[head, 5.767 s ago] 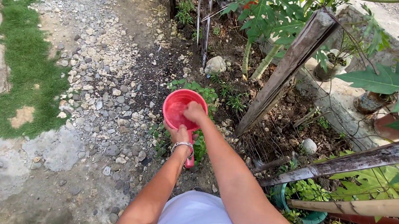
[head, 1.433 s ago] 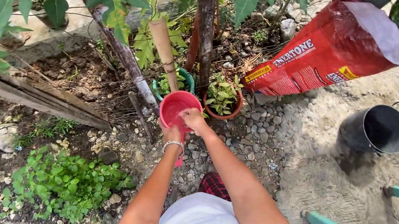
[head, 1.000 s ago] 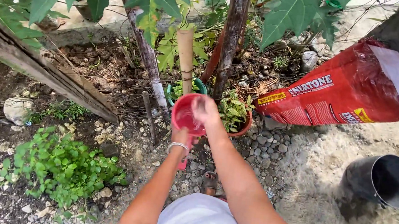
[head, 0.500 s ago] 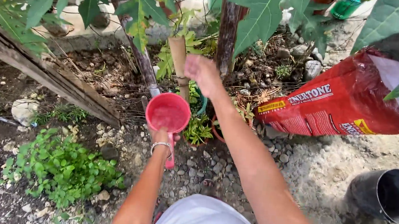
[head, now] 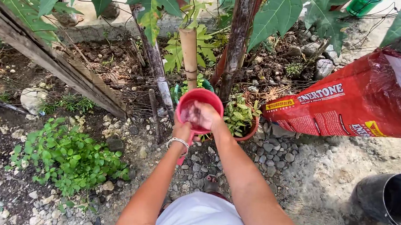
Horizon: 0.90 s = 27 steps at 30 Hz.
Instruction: The person is watering different plants in the garden using a red mug and a blue bucket.
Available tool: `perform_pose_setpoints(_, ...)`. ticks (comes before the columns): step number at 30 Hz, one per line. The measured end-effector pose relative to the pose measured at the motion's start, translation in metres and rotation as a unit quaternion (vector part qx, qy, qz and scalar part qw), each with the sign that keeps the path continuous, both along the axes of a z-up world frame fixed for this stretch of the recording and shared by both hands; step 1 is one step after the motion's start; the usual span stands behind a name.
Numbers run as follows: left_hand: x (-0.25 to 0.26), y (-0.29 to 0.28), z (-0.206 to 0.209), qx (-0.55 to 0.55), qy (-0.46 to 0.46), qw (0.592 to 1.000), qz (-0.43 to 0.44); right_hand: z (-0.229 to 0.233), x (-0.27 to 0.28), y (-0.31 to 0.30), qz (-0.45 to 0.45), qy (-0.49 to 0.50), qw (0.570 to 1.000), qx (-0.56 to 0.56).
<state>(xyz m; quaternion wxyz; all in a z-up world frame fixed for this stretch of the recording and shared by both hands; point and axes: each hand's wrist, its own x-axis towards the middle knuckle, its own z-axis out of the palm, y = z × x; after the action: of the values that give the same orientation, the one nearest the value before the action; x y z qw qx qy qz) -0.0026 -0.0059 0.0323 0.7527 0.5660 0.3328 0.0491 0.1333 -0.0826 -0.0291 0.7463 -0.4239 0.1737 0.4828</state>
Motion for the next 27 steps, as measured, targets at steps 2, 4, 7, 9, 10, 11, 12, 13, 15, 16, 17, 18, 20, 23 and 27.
perform_pose_setpoints(2, -0.001, 0.012, 0.000, -0.051, 0.048, 0.997, 0.036, 0.042, 0.005, -0.008, 0.017, -0.019, 0.995, 0.097)
perform_pose_setpoints(4, -0.006, 0.024, -0.008, -0.100, 0.099, 0.988, 0.066, 0.079, 0.003, -0.016, 0.027, -0.038, 0.980, 0.194)
perform_pose_setpoints(7, -0.007, 0.041, -0.026, -0.045, 0.069, 0.993, 0.082, 0.121, 0.006, -0.025, 0.056, -0.078, 0.975, 0.202)
perform_pose_setpoints(9, -0.010, 0.050, -0.034, -0.089, 0.058, 0.984, 0.146, 0.125, 0.009, -0.025, 0.192, -0.305, 0.920, -0.155)
perform_pose_setpoints(10, -0.007, 0.052, -0.040, -0.088, 0.058, 0.984, 0.140, 0.110, 0.015, -0.027, 0.186, -0.304, 0.921, -0.157)
perform_pose_setpoints(11, -0.005, 0.054, -0.045, -0.092, 0.076, 0.980, 0.158, 0.095, 0.021, -0.027, 0.179, -0.385, 0.882, -0.202)
perform_pose_setpoints(12, -0.003, 0.058, -0.049, -0.095, 0.094, 0.975, 0.176, 0.080, 0.026, -0.026, 0.169, -0.462, 0.835, -0.246)
perform_pose_setpoints(13, -0.003, 0.056, -0.041, -0.094, 0.093, 0.975, 0.176, 0.086, 0.024, -0.023, 0.169, -0.462, 0.835, -0.246)
perform_pose_setpoints(15, -0.003, 0.052, -0.025, -0.098, 0.068, 0.977, 0.178, 0.099, 0.019, -0.019, 0.104, -0.521, 0.789, -0.308)
perform_pose_setpoints(16, -0.001, 0.048, -0.029, -0.097, 0.066, 0.977, 0.178, 0.104, 0.014, -0.010, 0.103, -0.522, 0.789, -0.308)
perform_pose_setpoints(17, 0.000, 0.042, -0.033, -0.086, 0.065, 0.982, 0.152, 0.108, 0.008, -0.004, 0.080, -0.464, 0.838, -0.276)
perform_pose_setpoints(18, 0.001, 0.036, -0.037, -0.075, 0.064, 0.987, 0.126, 0.112, 0.002, 0.002, 0.057, -0.403, 0.880, -0.243)
perform_pose_setpoints(20, 0.007, 0.018, -0.034, -0.097, 0.057, 0.989, 0.101, 0.093, -0.002, 0.010, 0.116, -0.402, 0.865, -0.276)
perform_pose_setpoints(23, 0.015, -0.006, -0.028, -0.123, 0.039, 0.991, 0.038, 0.028, 0.012, 0.012, 0.187, -0.484, 0.776, -0.358)
perform_pose_setpoints(27, 0.014, -0.031, 0.007, -0.116, 0.033, 0.990, -0.071, -0.087, 0.047, -0.006, 0.295, -0.571, 0.565, -0.518)
